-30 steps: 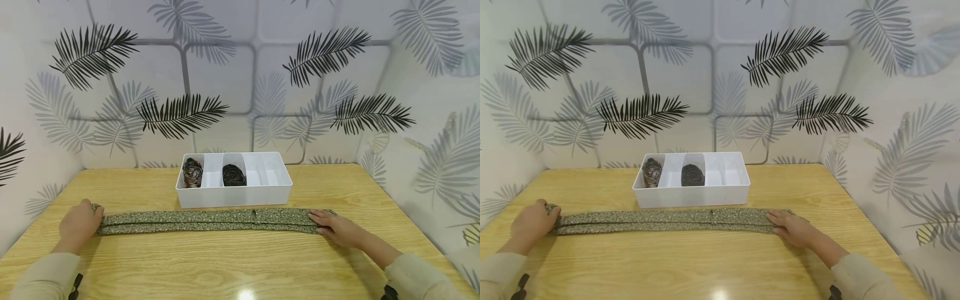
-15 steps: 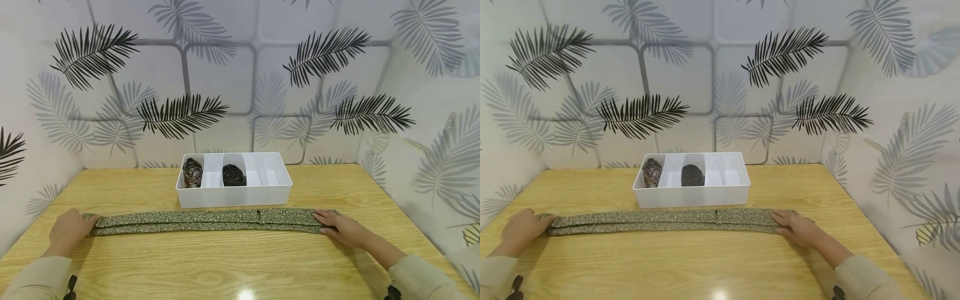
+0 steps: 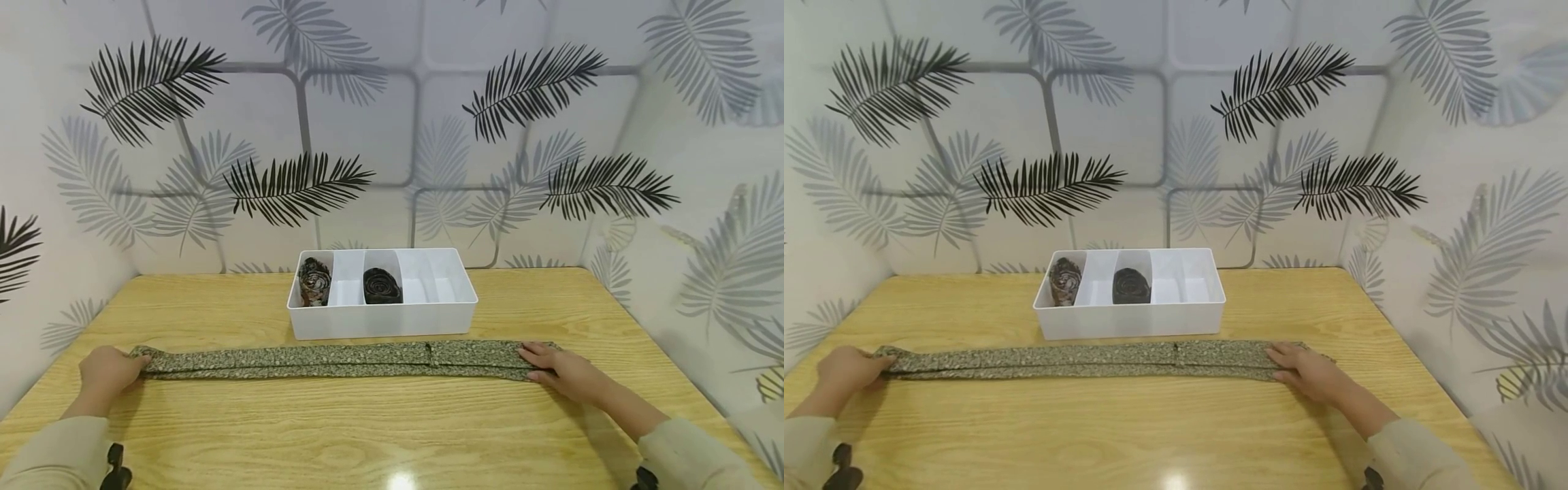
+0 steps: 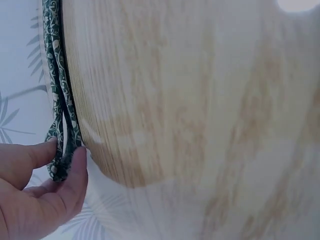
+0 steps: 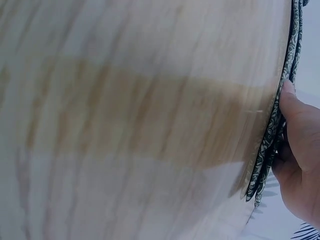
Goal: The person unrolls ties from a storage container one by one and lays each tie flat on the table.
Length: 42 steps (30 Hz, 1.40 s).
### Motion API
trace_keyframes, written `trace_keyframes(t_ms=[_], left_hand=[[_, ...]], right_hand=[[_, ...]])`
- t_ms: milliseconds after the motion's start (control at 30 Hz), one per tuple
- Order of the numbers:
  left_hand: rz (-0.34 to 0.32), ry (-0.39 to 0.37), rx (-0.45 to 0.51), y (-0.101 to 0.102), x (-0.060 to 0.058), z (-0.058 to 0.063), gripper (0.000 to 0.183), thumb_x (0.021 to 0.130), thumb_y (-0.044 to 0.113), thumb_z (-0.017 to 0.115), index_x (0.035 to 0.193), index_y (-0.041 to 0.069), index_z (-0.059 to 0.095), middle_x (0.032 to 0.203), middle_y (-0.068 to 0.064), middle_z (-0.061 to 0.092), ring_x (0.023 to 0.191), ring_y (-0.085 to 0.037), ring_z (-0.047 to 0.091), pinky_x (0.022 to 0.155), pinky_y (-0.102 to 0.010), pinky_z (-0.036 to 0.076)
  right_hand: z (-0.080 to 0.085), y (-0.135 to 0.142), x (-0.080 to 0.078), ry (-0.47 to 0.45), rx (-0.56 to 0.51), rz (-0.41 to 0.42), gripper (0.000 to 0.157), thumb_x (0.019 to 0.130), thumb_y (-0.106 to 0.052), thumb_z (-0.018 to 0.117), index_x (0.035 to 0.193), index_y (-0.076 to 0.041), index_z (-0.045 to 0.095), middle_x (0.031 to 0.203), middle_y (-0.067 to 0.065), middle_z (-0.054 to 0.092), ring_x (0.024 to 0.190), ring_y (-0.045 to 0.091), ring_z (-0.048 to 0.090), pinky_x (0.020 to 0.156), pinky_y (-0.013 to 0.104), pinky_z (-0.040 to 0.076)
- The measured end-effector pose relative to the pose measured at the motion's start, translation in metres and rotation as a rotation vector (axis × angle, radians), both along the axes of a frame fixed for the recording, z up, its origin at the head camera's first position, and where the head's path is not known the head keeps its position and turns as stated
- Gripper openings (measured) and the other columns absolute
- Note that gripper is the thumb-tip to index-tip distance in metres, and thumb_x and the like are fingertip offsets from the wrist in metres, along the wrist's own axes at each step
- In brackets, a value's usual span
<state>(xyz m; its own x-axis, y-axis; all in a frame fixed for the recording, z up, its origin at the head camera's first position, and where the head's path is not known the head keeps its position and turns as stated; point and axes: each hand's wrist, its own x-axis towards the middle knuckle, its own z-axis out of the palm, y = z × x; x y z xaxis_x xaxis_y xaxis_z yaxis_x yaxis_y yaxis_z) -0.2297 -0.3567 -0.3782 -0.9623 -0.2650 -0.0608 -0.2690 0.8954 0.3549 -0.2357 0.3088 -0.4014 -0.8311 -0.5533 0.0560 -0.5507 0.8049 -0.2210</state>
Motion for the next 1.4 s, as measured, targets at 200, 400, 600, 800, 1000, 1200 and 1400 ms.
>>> trace_keyframes(t_ms=[200, 400, 600, 800, 1000, 1200, 1400], left_hand=[[0.083, -0.003, 0.219, 0.001, -0.006, -0.003, 0.055, 0.091, 0.021, 0.047, 0.12, -0.025, 0.036, 0.088, -0.024, 0.065, 0.092, -0.039, 0.058, 0.1, -0.06, 0.02], [0.182, 0.009, 0.603, 0.0, -0.011, -0.009, 0.065, 0.092, 0.022, 0.047, 0.133, -0.02, 0.018, 0.072, -0.007, 0.068, 0.048, 0.003, 0.058, 0.11, -0.049, 0.016], [0.199, 0.001, 0.759, -0.003, -0.015, -0.013, 0.069, 0.091, 0.02, 0.05, 0.137, -0.015, 0.012, 0.111, -0.036, 0.047, 0.056, 0.0, 0.063, 0.063, -0.022, 0.054], [0.235, -0.005, 0.79, -0.003, -0.016, -0.013, 0.067, 0.092, 0.019, 0.048, 0.139, -0.012, 0.011, 0.103, -0.027, 0.057, 0.055, -0.001, 0.063, 0.059, -0.019, 0.052], [0.294, -0.043, 0.768, -0.006, -0.017, -0.013, 0.065, 0.091, 0.019, 0.05, 0.137, -0.013, 0.017, 0.049, 0.009, 0.059, 0.05, -0.005, 0.063, 0.065, -0.024, 0.052], [0.247, -0.04, 0.638, -0.003, -0.018, -0.015, 0.062, 0.09, 0.019, 0.05, 0.132, -0.018, 0.024, 0.046, 0.011, 0.055, 0.045, 0.0, 0.058, 0.104, -0.042, 0.032], [0.11, -0.006, 0.31, 0.004, -0.017, -0.012, 0.054, 0.09, 0.021, 0.05, 0.121, -0.021, 0.039, 0.074, -0.018, 0.066, 0.072, -0.026, 0.064, 0.102, -0.057, 0.021]], right_hand=[[-0.002, 0.007, -0.004, 0.054, 0.024, -0.037, 0.045, 0.086, -0.018, 0.057, 0.126, 0.0, 0.051, 0.13, 0.029, 0.044, 0.116, 0.047, 0.044, 0.087, 0.052, 0.044], [-0.001, 0.014, -0.009, 0.051, 0.009, -0.058, 0.044, 0.085, -0.017, 0.057, 0.126, -0.001, 0.051, 0.129, 0.03, 0.045, 0.116, 0.049, 0.042, 0.089, 0.054, 0.043], [0.0, 0.021, -0.014, 0.007, 0.009, -0.098, 0.046, 0.086, -0.019, 0.056, 0.128, -0.001, 0.049, 0.132, 0.029, 0.042, 0.118, 0.048, 0.04, 0.088, 0.053, 0.043], [-0.001, 0.025, -0.019, 0.006, 0.03, -0.095, 0.046, 0.087, -0.017, 0.055, 0.128, 0.001, 0.048, 0.132, 0.031, 0.041, 0.118, 0.049, 0.04, 0.087, 0.053, 0.044], [-0.001, 0.024, -0.019, 0.027, 0.034, -0.084, 0.045, 0.087, -0.017, 0.056, 0.127, 0.001, 0.049, 0.13, 0.031, 0.042, 0.117, 0.048, 0.042, 0.087, 0.052, 0.045], [-0.007, 0.029, -0.021, 0.068, -0.007, -0.044, 0.047, 0.09, -0.03, 0.05, 0.128, -0.002, 0.05, 0.128, 0.031, 0.045, 0.114, 0.05, 0.043, 0.084, 0.055, 0.044], [-0.008, 0.031, -0.021, 0.115, 0.003, -0.016, 0.047, 0.091, -0.031, 0.048, 0.129, -0.003, 0.049, 0.126, 0.03, 0.047, 0.116, 0.048, 0.043, 0.083, 0.053, 0.045]])
